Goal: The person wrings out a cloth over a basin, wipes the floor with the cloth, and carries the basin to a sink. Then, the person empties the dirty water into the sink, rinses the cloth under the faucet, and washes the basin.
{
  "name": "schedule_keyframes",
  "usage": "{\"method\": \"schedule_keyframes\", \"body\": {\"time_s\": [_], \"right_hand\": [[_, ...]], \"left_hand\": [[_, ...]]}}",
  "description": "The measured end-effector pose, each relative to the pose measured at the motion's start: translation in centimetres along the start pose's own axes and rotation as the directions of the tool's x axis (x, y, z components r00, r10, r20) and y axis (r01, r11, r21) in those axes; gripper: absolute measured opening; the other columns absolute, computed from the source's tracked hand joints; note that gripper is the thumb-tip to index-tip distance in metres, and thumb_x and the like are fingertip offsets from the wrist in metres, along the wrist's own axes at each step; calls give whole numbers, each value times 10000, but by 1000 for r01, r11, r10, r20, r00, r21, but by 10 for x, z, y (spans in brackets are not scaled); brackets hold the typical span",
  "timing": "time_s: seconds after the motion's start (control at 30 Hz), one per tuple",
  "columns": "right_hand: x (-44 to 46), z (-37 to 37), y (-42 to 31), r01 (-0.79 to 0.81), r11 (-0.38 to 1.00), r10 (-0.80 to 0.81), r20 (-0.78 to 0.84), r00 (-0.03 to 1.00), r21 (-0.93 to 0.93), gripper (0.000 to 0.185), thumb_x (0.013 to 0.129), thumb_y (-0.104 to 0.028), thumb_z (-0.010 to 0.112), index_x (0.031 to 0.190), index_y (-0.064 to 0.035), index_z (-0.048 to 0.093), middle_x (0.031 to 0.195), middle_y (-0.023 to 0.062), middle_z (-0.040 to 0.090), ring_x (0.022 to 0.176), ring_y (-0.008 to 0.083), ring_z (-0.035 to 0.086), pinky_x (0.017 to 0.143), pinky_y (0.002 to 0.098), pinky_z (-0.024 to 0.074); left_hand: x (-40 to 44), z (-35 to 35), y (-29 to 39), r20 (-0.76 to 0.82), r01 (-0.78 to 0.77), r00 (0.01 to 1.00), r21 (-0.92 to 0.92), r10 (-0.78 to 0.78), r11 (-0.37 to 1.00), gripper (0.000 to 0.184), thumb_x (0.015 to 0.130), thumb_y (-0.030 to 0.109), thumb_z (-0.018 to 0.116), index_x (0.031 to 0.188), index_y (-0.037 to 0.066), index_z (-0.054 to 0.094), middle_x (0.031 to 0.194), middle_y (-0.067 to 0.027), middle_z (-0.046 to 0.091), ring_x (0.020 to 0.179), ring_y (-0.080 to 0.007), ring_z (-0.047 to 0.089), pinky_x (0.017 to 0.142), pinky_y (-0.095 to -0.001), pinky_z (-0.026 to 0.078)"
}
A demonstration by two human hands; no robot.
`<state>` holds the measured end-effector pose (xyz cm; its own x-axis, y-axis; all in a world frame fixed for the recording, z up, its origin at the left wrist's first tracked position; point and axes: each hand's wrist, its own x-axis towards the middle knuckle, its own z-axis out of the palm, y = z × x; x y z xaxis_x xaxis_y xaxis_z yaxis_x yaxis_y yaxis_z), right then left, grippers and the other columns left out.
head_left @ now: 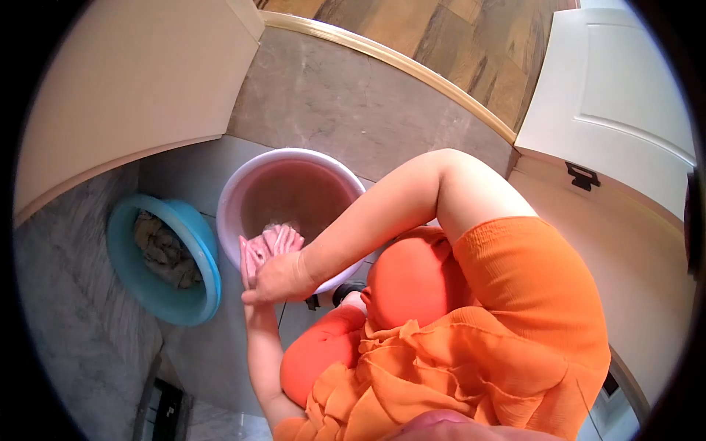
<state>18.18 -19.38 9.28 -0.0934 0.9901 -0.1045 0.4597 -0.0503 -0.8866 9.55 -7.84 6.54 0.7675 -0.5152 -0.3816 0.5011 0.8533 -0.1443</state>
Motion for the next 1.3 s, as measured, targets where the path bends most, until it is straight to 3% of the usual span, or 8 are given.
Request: {"method": "schedule_keyframes", "body": {"time_s": [0.3, 0.43, 0.53, 0.67, 0.83, 1.07, 1.17, 1.3], "right_hand": [[-8, -2, 47, 11, 835, 337, -527, 780, 550, 319, 740, -201, 595, 999, -31, 518, 862, 187, 605, 820, 346, 597, 722, 383, 489], [4, 27, 100, 67, 793, 424, -627, 653, 606, 365, 811, -329, 614, 1052, -58, 576, 966, 117, 614, 923, 270, 590, 823, 343, 467], [3, 24, 82, 228, -137, 584, -107, 805, 964, 320, 834, -331, 614, 1007, -63, 584, 947, 65, 587, 883, 213, 569, 823, 317, 460], [5, 26, 91, 128, -11, 543, -101, 834, 992, 241, 813, -254, 647, 917, -52, 568, 880, 55, 588, 842, 170, 565, 753, 328, 482], [14, 34, 99, -113, 392, 697, -215, 684, 913, 210, 779, -177, 642, 885, -21, 549, 789, 102, 583, 761, 211, 570, 707, 343, 479], [30, 58, 110, -178, 430, 825, -304, 477, 885, 194, 809, -180, 621, 813, -25, 503, 739, 91, 558, 703, 185, 539, 647, 334, 460], [10, 40, 101, -60, 467, 650, -296, 700, 882, 251, 813, -236, 635, 930, -43, 525, 817, 91, 577, 780, 208, 559, 706, 324, 467], [-14, 18, 110, 227, 866, 65, -550, 833, 445, 337, 804, -312, 656, 1001, -63, 543, 870, 85, 579, 832, 219, 565, 728, 324, 463]], "left_hand": [[-21, -100, 3, -4, -262, 964, -179, 265, 948, 476, 923, 424, 319, 1300, 150, 415, 1377, -57, 392, 1250, -222, 380, 1000, -420, 347], [-5, -41, -9, -389, -305, 866, 84, 313, 949, 476, 892, 425, 373, 1286, 161, 423, 1283, -64, 475, 1141, -230, 475, 885, -426, 416], [6, -26, -8, -414, -224, 865, 184, 282, 957, 545, 865, 516, 405, 1280, 162, 419, 1255, -60, 482, 1129, -239, 471, 847, -430, 433], [11, -23, -8, -569, -64, 772, 373, 283, 926, 590, 791, 486, 614, 1230, 134, 437, 1142, -46, 528, 998, -204, 521, 832, -402, 443], [30, -33, -2, -463, 322, 715, 883, 523, 341, 608, 730, 216, 725, 1178, 7, 371, 1070, -132, 553, 929, -247, 577, 792, -329, 472], [48, -54, -13, -28, 601, 666, 612, 746, -514, 490, 705, 134, 686, 1064, -16, 387, 1041, -167, 532, 923, -257, 532, 816, -370, 431], [28, -58, 10, -515, 240, 764, 787, 390, 569, 478, 702, 71, 641, 1125, 21, 424, 1047, -100, 526, 891, -207, 534, 791, -342, 443], [-8, -60, 23, -446, 31, 889, 290, 107, 957, 538, 700, 60, 593, 1211, 50, 425, 1060, -74, 522, 988, -191, 531, 818, -359, 470]]}}
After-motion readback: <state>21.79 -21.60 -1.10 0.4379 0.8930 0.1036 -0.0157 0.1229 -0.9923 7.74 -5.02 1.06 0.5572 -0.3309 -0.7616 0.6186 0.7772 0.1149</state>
